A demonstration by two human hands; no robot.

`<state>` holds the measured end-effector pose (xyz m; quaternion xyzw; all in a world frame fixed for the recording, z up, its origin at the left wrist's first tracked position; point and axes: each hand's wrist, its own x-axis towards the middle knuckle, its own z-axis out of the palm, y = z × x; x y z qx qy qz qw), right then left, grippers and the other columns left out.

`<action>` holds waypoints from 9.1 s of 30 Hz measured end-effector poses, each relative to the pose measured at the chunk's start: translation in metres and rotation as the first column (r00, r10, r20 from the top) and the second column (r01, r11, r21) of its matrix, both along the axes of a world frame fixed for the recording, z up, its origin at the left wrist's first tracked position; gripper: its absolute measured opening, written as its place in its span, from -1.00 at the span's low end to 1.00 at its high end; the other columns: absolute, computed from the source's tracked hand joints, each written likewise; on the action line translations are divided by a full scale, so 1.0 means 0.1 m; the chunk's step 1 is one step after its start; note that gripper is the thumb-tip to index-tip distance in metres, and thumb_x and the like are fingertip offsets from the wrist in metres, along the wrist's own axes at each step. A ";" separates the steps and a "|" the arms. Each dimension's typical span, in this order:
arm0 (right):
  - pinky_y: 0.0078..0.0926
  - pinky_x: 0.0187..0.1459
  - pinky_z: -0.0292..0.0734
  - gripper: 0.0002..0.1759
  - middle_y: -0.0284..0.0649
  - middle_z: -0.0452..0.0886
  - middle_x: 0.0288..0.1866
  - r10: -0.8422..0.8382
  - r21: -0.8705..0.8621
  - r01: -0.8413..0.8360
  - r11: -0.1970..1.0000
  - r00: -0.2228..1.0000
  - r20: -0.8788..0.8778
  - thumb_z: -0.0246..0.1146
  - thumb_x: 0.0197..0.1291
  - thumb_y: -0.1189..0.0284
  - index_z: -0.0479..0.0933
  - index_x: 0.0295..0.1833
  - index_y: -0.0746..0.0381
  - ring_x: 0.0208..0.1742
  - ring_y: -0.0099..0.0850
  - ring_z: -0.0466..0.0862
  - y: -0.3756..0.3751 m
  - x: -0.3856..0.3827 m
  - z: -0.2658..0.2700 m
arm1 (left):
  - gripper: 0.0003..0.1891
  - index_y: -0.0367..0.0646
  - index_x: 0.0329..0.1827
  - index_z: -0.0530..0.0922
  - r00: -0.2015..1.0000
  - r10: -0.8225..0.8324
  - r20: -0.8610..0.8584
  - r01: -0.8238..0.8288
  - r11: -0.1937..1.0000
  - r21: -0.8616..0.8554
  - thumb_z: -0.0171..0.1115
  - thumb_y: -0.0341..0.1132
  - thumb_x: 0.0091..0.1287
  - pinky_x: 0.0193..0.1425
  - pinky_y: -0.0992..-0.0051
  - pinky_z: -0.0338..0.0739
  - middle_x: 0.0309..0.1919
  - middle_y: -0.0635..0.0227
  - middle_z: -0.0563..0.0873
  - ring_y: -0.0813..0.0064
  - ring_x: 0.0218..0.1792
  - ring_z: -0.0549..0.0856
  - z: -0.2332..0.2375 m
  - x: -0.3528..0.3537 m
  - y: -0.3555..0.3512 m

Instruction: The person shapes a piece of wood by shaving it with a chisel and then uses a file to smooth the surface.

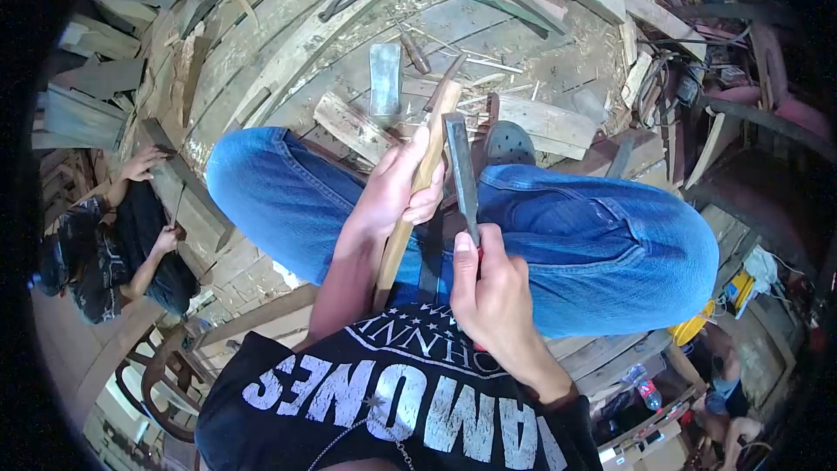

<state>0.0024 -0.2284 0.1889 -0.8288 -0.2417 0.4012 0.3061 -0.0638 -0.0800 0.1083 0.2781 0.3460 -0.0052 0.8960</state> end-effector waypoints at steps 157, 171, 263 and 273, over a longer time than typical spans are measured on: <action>-0.28 -0.56 0.36 -0.67 -0.08 0.41 -0.73 0.210 0.121 -0.258 0.959 0.927 0.311 0.03 0.45 0.39 0.43 -0.37 0.36 -0.71 -0.18 0.52 0.49 0.68 0.49 | -0.39 -0.16 -0.32 0.36 0.975 -0.054 0.218 -0.003 0.968 0.250 -0.24 0.27 0.49 -0.69 0.60 0.15 -0.70 0.51 0.29 0.67 -0.75 0.24 0.53 0.42 0.54; -0.03 -0.37 0.42 -0.57 0.16 0.52 -0.52 0.154 -0.053 -0.145 0.988 0.943 0.295 -0.07 0.49 0.29 0.41 -0.35 0.39 -0.38 0.21 0.56 0.68 0.39 -0.32 | -0.41 -0.18 -0.27 0.37 0.995 0.048 -0.085 -0.041 0.996 0.076 -0.24 0.24 0.52 -0.67 0.55 0.16 -0.71 0.51 0.27 0.63 -0.75 0.22 -0.20 0.43 0.42; 0.02 -0.53 0.44 -0.64 0.16 0.48 -0.68 0.144 -0.057 -0.133 0.989 0.949 0.280 0.05 0.43 0.37 0.44 -0.42 0.37 -0.56 0.17 0.57 0.29 0.07 -0.28 | -0.42 -0.11 -0.39 0.38 1.000 0.013 0.003 -0.012 0.991 -0.131 -0.14 0.27 0.48 -0.73 0.62 0.06 -0.75 0.57 0.23 0.70 -0.80 0.18 -0.17 0.07 0.12; 0.11 -0.42 0.54 -0.62 0.26 0.55 -0.60 0.173 -0.149 -0.129 0.980 0.924 0.342 0.03 0.41 0.32 0.48 -0.37 0.40 -0.49 0.24 0.62 0.48 0.06 -0.49 | -0.46 -0.08 -0.38 0.34 0.992 0.086 -0.093 -0.088 0.996 -0.014 -0.18 0.23 0.51 -0.77 0.65 0.04 -0.75 0.58 0.23 0.72 -0.83 0.14 -0.27 0.12 0.14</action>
